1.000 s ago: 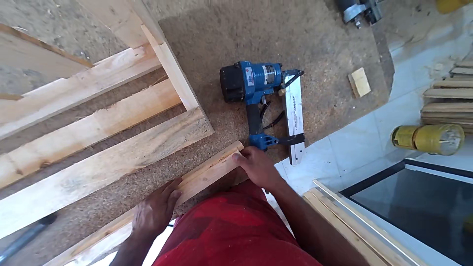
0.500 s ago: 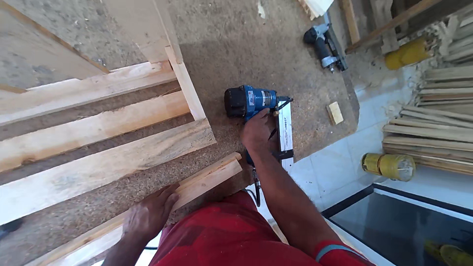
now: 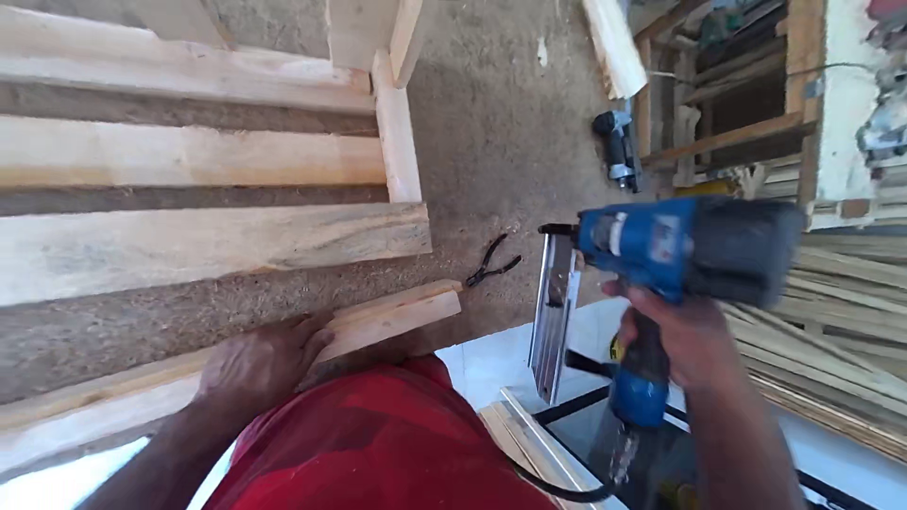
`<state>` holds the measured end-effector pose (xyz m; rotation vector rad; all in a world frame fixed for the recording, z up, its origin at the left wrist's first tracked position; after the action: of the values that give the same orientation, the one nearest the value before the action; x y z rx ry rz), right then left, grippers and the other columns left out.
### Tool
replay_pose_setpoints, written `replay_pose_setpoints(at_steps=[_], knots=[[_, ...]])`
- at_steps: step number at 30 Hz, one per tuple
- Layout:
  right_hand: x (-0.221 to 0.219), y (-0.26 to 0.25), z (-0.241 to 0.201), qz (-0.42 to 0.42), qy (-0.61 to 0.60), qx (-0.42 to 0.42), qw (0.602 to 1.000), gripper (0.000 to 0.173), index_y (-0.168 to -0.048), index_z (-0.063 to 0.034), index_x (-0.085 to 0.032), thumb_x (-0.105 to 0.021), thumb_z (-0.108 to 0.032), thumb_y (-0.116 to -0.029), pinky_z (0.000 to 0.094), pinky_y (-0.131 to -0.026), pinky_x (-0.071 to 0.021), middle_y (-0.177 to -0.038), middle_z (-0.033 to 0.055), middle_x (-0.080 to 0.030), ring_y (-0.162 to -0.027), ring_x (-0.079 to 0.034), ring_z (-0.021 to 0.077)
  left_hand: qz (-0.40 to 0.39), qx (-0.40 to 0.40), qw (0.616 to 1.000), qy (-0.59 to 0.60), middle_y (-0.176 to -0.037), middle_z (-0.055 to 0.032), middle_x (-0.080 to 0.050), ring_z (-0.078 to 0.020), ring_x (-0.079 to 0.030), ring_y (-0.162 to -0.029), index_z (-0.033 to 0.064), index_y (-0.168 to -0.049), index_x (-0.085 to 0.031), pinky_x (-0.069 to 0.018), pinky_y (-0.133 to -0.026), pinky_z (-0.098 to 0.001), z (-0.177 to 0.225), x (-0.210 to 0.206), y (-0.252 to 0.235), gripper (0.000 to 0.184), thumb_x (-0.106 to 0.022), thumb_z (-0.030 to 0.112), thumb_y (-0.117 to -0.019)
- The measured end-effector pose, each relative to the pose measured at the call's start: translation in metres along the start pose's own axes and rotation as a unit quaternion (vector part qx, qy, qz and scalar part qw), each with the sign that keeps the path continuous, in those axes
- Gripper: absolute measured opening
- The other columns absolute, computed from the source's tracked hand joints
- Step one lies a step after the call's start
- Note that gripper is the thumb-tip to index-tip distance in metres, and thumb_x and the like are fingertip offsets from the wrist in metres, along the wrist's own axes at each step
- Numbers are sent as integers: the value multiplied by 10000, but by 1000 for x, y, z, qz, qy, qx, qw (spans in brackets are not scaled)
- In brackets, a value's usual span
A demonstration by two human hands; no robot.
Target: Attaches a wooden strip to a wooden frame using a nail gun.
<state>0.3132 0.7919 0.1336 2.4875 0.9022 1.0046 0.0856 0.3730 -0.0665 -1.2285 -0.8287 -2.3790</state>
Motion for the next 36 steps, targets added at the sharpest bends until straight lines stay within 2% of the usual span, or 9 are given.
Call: replay_pose_setpoints(at_steps=[4, 7, 10, 12, 16, 22, 29, 33, 36], knots=[[-34, 86, 14, -71, 8, 1, 997, 245, -1101, -123, -722, -737, -253, -894, 331, -589, -590, -885, 80, -741, -613, -659, 169, -11, -7, 1000, 8, -1137, -52, -754, -338, -747, -852, 300, -1320, -687, -577, -646, -609, 2, 3, -1, 610, -240, 616, -1049], [-73, 116, 23, -131, 35, 10, 991, 241, -1093, -108, -715, -724, -283, -929, 303, -668, -602, -862, -16, -729, -696, -673, 92, -2, -17, 1000, 17, -1124, -58, -755, -338, -746, -826, 280, -1319, -689, -576, -627, -604, 3, 4, -1, 603, -254, 603, -1054], [-91, 125, 36, -132, 60, 28, 989, 278, -1126, -44, -703, -744, -215, -911, 319, -750, -630, -957, 7, -752, -792, -713, 103, 3, -14, 1000, 18, -1124, -53, -758, -331, -749, -832, 281, -1310, -697, -578, -626, -598, 2, 5, -2, 606, -257, 609, -1053], [-95, 124, 49, -121, 55, 22, 991, 325, -1134, -18, -691, -777, -212, -888, 357, -745, -631, -996, 61, -755, -788, -719, 156, 1, -10, 1000, 12, -1133, -38, -758, -319, -750, -841, 299, -1313, -695, -580, -626, -583, 1, 5, -2, 599, -250, 606, -1055], [-104, 123, 50, -112, 59, -2, 992, 330, -1154, -24, -690, -766, -202, -886, 350, -714, -626, -1044, 74, -762, -771, -717, 167, -4, -8, 1000, 11, -1160, -35, -752, -320, -749, -847, 296, -1314, -695, -579, -631, -586, 0, 4, -2, 615, -238, 614, -1053], [-108, 129, 50, -110, 90, 7, 990, 293, -1089, -37, -718, -754, -265, -908, 326, -753, -631, -907, 25, -753, -775, -720, 124, -10, -7, 1000, 16, -1186, -24, -747, -316, -751, -891, 306, -1326, -688, -582, -651, -589, -2, 1, -3, 599, -238, 597, -1060], [-115, 128, 45, -121, 112, 5, 986, 250, -1113, -86, -720, -735, -247, -922, 333, -673, -628, -948, 21, -750, -721, -703, 144, 4, -7, 1000, 7, -1171, -19, -751, -306, -752, -866, 304, -1310, -698, -582, -631, -574, -3, 1, 0, 608, -231, 601, -1058], [-117, 129, 43, -127, 154, 26, 980, 234, -1100, -111, -728, -714, -276, -935, 333, -687, -628, -888, -7, -737, -729, -703, 115, -15, -4, 1000, 2, -1189, -5, -749, -286, -752, -919, 312, -1317, -692, -595, -690, -563, -4, 0, -3, 583, -243, 586, -1064], [-122, 130, 34, -138, 132, 24, 981, 236, -1122, -48, -701, -689, -206, -947, 321, -700, -625, -889, -2, -737, -742, -704, 93, -62, 29, 998, -1, -1219, -10, -738, -291, -740, -988, 329, -1334, -675, -592, -760, -574, -5, 0, -4, 562, -253, 589, -1070]])
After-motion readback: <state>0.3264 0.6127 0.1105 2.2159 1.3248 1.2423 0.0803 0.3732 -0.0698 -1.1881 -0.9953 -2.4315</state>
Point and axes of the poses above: each hand's wrist, its own y-axis away from the middle knuckle, its own x-axis out of the back of the hand, z = x × y, the point moved 6 cm from there along -y, towards the middle knuckle
